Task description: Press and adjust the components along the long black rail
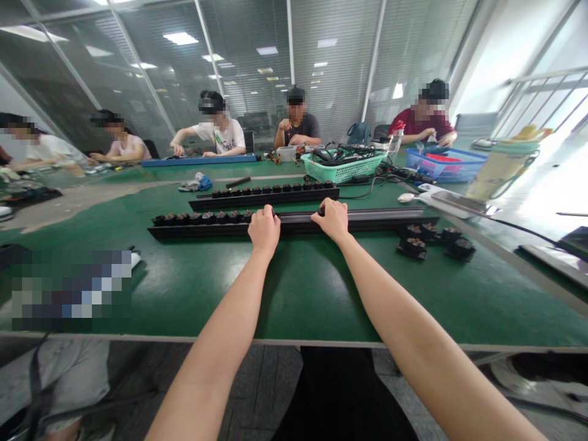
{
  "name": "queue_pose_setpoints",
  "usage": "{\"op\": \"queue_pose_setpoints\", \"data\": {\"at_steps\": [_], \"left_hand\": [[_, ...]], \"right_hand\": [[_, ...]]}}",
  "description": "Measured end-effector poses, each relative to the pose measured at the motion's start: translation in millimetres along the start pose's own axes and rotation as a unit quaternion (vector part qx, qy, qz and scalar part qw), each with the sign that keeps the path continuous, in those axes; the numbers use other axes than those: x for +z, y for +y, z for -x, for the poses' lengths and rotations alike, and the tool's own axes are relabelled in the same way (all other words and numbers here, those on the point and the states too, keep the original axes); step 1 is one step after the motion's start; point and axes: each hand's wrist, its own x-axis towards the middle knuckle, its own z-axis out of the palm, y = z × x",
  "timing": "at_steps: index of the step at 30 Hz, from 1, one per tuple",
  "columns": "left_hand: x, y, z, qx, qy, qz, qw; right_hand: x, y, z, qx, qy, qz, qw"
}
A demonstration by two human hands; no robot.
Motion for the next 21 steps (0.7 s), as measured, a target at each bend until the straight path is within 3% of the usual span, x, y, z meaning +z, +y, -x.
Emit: {"op": "queue_pose_setpoints", "data": {"at_steps": [9, 13, 21], "left_hand": [[0.9, -1.1, -0.3, 0.005, 0.005, 0.007, 1.0], [-0.2, -0.6, 0.2, 0.003, 0.003, 0.004, 1.0], [0.4, -1.2, 0.8, 0.005, 0.007, 0.007, 1.0]], "right_hand": [[-6.3, -0.5, -7.8, 0.014, -0.065, 0.016, 0.998], [-13.0, 4.5, -13.3, -0.014, -0.101, 0.038, 0.994], [-9.4, 21.3, -3.4, -0.06, -0.066, -0.01, 0.996]]}}
